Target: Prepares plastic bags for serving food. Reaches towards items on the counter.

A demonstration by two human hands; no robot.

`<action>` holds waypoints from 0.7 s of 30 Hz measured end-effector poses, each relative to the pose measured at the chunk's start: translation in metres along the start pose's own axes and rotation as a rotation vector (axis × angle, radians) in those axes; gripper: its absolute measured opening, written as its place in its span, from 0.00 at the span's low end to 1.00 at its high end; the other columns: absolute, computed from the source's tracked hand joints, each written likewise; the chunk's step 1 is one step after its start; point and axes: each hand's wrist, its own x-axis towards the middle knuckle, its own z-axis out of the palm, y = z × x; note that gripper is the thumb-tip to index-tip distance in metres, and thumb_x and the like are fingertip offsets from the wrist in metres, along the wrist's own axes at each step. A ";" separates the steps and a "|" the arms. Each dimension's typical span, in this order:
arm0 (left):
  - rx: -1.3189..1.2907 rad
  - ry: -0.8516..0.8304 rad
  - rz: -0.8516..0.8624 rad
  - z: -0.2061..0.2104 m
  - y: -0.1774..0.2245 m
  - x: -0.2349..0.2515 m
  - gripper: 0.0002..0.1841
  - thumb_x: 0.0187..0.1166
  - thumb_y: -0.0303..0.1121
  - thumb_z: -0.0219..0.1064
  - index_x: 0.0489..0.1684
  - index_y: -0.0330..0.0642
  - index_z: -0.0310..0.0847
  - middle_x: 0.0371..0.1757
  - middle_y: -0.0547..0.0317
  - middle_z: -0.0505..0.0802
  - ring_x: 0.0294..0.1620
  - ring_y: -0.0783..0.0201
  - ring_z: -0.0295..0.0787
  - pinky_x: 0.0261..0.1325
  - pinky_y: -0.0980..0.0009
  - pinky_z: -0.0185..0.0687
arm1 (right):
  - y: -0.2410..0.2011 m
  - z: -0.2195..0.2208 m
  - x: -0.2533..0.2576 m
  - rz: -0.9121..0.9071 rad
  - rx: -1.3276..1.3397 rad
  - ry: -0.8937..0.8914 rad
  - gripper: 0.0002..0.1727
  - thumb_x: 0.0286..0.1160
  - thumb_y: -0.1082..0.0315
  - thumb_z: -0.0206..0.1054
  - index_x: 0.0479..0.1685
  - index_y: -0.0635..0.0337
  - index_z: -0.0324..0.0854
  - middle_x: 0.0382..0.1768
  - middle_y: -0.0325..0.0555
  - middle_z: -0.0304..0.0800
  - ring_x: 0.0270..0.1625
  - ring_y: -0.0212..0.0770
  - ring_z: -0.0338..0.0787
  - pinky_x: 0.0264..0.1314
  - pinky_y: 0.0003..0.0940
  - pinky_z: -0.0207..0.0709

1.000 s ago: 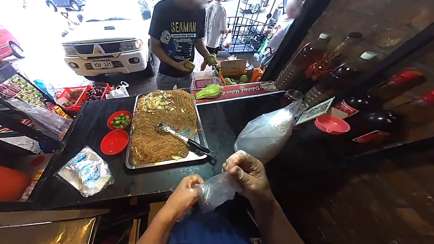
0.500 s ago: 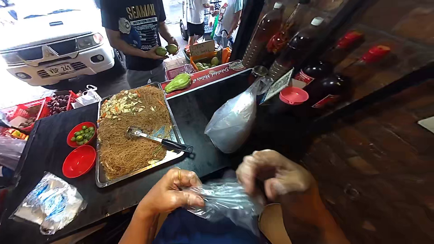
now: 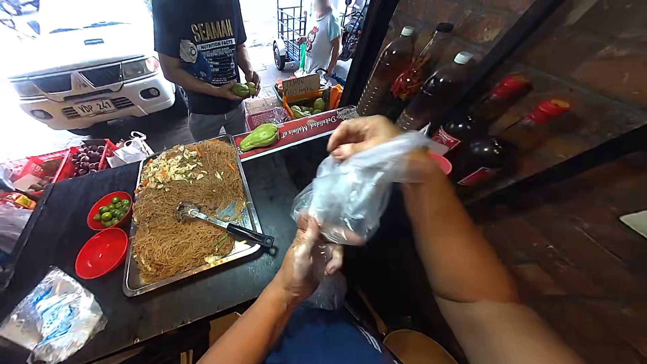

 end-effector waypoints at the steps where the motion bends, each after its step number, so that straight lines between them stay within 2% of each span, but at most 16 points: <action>1: -0.039 0.103 -0.027 -0.006 -0.006 0.002 0.26 0.92 0.56 0.37 0.59 0.47 0.75 0.35 0.53 0.91 0.19 0.70 0.80 0.22 0.77 0.76 | 0.018 0.000 0.005 0.097 -0.003 0.000 0.07 0.66 0.76 0.68 0.43 0.61 0.85 0.31 0.38 0.90 0.31 0.26 0.86 0.34 0.22 0.81; 2: -0.075 0.193 -0.070 -0.012 -0.013 0.002 0.29 0.93 0.54 0.31 0.58 0.45 0.76 0.35 0.53 0.91 0.17 0.71 0.78 0.21 0.77 0.74 | 0.034 0.002 0.002 0.214 -0.062 0.024 0.09 0.66 0.73 0.69 0.45 0.59 0.85 0.31 0.38 0.87 0.29 0.26 0.81 0.30 0.23 0.76; 3: -0.108 0.267 -0.116 -0.017 -0.019 0.002 0.29 0.93 0.54 0.28 0.55 0.47 0.75 0.33 0.56 0.90 0.16 0.72 0.76 0.20 0.78 0.74 | 0.049 0.004 -0.002 0.312 -0.092 0.019 0.09 0.72 0.76 0.68 0.50 0.59 0.83 0.34 0.39 0.85 0.32 0.27 0.80 0.35 0.26 0.76; 4: -0.128 0.327 -0.153 -0.023 -0.026 0.003 0.28 0.93 0.54 0.28 0.53 0.48 0.74 0.31 0.57 0.89 0.14 0.72 0.75 0.18 0.78 0.73 | 0.066 0.009 -0.003 0.346 -0.090 0.034 0.04 0.74 0.77 0.67 0.41 0.59 0.84 0.29 0.37 0.85 0.29 0.24 0.81 0.33 0.25 0.78; 5: -0.135 0.392 -0.189 -0.027 -0.033 0.002 0.29 0.94 0.55 0.28 0.49 0.48 0.75 0.28 0.59 0.88 0.13 0.72 0.74 0.17 0.78 0.72 | 0.078 0.016 -0.009 0.362 -0.063 0.040 0.05 0.76 0.77 0.64 0.37 0.61 0.84 0.27 0.35 0.84 0.28 0.22 0.80 0.34 0.23 0.78; 6: -0.126 0.452 -0.228 -0.032 -0.040 0.002 0.29 0.94 0.55 0.29 0.47 0.48 0.75 0.25 0.60 0.86 0.12 0.72 0.71 0.16 0.78 0.71 | 0.085 0.025 -0.021 0.401 -0.039 0.071 0.06 0.80 0.77 0.59 0.40 0.63 0.82 0.30 0.35 0.82 0.33 0.20 0.80 0.41 0.21 0.78; 7: -0.108 0.512 -0.269 -0.037 -0.047 0.001 0.28 0.94 0.55 0.30 0.46 0.49 0.74 0.22 0.62 0.83 0.11 0.72 0.69 0.15 0.78 0.69 | 0.090 0.035 -0.037 0.459 -0.009 0.134 0.09 0.83 0.76 0.56 0.50 0.67 0.81 0.38 0.39 0.83 0.40 0.20 0.81 0.49 0.19 0.78; 8: -0.083 0.578 -0.311 -0.040 -0.053 0.002 0.25 0.95 0.54 0.31 0.47 0.50 0.72 0.20 0.63 0.81 0.10 0.72 0.68 0.13 0.78 0.66 | 0.097 0.042 -0.050 0.544 0.020 0.178 0.15 0.86 0.75 0.53 0.66 0.71 0.76 0.51 0.48 0.84 0.52 0.25 0.82 0.60 0.22 0.76; 9: -0.059 0.636 -0.347 -0.043 -0.058 0.003 0.23 0.95 0.53 0.32 0.48 0.51 0.70 0.18 0.64 0.79 0.09 0.72 0.66 0.12 0.78 0.64 | 0.107 0.048 -0.059 0.612 0.025 0.202 0.21 0.88 0.75 0.52 0.76 0.72 0.70 0.64 0.56 0.82 0.63 0.32 0.81 0.71 0.26 0.72; 10: -0.036 0.686 -0.367 -0.043 -0.062 0.005 0.21 0.96 0.52 0.33 0.48 0.51 0.68 0.18 0.64 0.77 0.09 0.71 0.65 0.11 0.77 0.62 | 0.119 0.052 -0.064 0.656 0.017 0.215 0.24 0.86 0.76 0.54 0.80 0.73 0.67 0.70 0.61 0.80 0.70 0.37 0.79 0.76 0.29 0.69; 13: 0.073 0.777 -0.399 -0.038 -0.065 0.009 0.12 0.97 0.45 0.38 0.52 0.52 0.63 0.20 0.63 0.75 0.08 0.71 0.63 0.10 0.77 0.62 | 0.146 0.059 -0.070 0.640 -0.014 0.247 0.22 0.85 0.73 0.56 0.76 0.73 0.70 0.67 0.61 0.81 0.67 0.38 0.80 0.74 0.31 0.71; 15: 0.128 0.808 -0.466 -0.036 -0.066 0.006 0.06 0.95 0.38 0.43 0.55 0.50 0.61 0.27 0.57 0.81 0.09 0.70 0.65 0.10 0.77 0.63 | 0.147 0.061 -0.074 0.529 -0.135 0.239 0.22 0.82 0.69 0.59 0.70 0.72 0.77 0.61 0.59 0.86 0.64 0.38 0.84 0.72 0.33 0.74; 18: 0.234 0.726 -0.584 -0.030 -0.053 -0.007 0.10 0.92 0.32 0.50 0.66 0.47 0.60 0.43 0.50 0.92 0.11 0.71 0.73 0.14 0.78 0.67 | 0.144 0.052 -0.065 0.394 -0.507 0.219 0.17 0.81 0.68 0.60 0.57 0.73 0.86 0.56 0.66 0.91 0.63 0.59 0.90 0.70 0.59 0.77; 19: 0.284 0.667 -0.611 -0.028 -0.045 -0.015 0.12 0.91 0.32 0.52 0.67 0.46 0.60 0.46 0.51 0.92 0.14 0.71 0.75 0.18 0.78 0.70 | 0.145 0.046 -0.065 0.347 -0.593 0.257 0.15 0.79 0.70 0.61 0.52 0.72 0.89 0.55 0.66 0.92 0.62 0.62 0.90 0.68 0.62 0.78; 21: 0.366 0.516 -0.580 -0.026 -0.025 -0.037 0.17 0.83 0.27 0.58 0.67 0.45 0.60 0.48 0.56 0.88 0.26 0.71 0.81 0.30 0.75 0.77 | 0.143 0.030 -0.075 0.275 -0.606 0.434 0.12 0.77 0.72 0.63 0.46 0.70 0.91 0.53 0.62 0.93 0.59 0.56 0.92 0.68 0.56 0.81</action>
